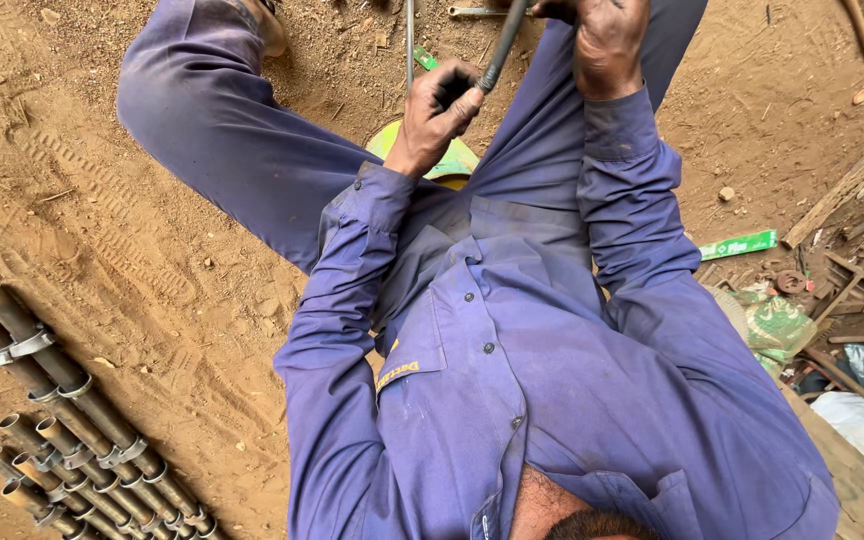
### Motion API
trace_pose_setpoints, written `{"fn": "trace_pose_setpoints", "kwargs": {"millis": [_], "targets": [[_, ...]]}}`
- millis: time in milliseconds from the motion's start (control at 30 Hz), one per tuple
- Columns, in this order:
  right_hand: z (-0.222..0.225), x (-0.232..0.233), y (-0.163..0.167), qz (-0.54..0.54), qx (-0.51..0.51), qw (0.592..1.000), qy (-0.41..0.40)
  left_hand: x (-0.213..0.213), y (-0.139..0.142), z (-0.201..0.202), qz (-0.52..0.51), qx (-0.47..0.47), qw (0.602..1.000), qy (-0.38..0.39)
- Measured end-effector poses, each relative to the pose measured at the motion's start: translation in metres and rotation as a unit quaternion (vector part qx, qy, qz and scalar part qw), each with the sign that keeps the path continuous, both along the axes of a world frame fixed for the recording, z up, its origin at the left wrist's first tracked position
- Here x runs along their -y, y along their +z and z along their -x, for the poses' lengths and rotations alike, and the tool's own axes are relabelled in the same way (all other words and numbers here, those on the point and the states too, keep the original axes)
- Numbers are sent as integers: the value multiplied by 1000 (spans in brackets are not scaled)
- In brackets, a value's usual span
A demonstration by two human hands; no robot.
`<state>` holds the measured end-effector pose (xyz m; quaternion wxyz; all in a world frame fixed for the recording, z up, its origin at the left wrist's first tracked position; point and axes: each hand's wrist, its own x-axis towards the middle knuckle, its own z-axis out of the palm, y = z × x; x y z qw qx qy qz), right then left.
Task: The person sits on the ground and works on a hose assembly, twisting a rubber hose onto a metal fitting by hand and using pliers on the connection. They reposition the hose and fitting repeatedly while securing the joint on their lap.
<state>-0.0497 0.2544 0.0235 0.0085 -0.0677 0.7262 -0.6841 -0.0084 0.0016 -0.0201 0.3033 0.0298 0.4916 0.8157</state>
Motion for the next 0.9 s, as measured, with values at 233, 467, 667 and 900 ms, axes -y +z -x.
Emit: {"fn": "trace_pose_setpoints", "kwargs": {"millis": [233,467,667,900], "targets": [[0,19,9,-84,12,995,-44,7,14,11,85,-27,996,5],[6,28,50,-367,-167,898,174,25,27,30,213,-287,934,-20],[-3,32,47,-189,1,960,207,35,38,34,286,-341,893,65],[-32,63,7,102,229,968,-31,19,29,23,631,-181,748,96]]}}
